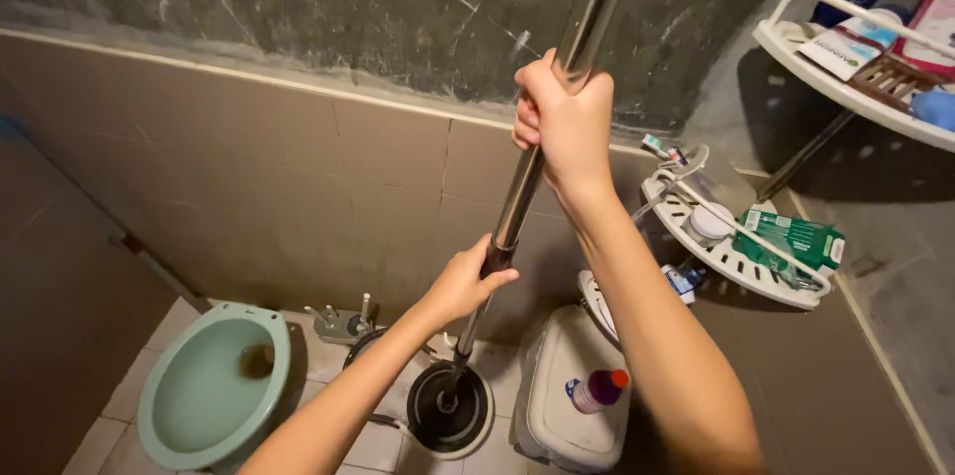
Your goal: The person opens a bottle of cleaning liquid, pours the liquid into a mop bucket, closes the bottle, and repeatedly pumps the mop up and down to spin it in the bucket.
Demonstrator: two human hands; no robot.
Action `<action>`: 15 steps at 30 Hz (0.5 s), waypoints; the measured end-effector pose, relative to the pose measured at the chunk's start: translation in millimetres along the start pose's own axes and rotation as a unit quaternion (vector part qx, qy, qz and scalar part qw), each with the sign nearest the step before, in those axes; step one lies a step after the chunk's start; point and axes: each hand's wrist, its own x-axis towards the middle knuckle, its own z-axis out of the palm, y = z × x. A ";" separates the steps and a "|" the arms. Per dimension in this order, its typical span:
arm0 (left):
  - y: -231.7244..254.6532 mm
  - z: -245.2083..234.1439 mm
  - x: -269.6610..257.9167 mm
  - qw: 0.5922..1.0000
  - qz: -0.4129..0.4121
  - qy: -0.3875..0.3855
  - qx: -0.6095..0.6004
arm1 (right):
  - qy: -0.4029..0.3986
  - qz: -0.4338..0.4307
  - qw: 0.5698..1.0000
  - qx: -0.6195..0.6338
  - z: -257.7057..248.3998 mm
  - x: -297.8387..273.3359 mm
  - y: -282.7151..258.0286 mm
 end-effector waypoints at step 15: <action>-41.8 2.6 -1.1 0.999 -0.043 -0.032 -0.008 | -0.007 0.017 1.000 -0.024 -9.0 -1.6 58.1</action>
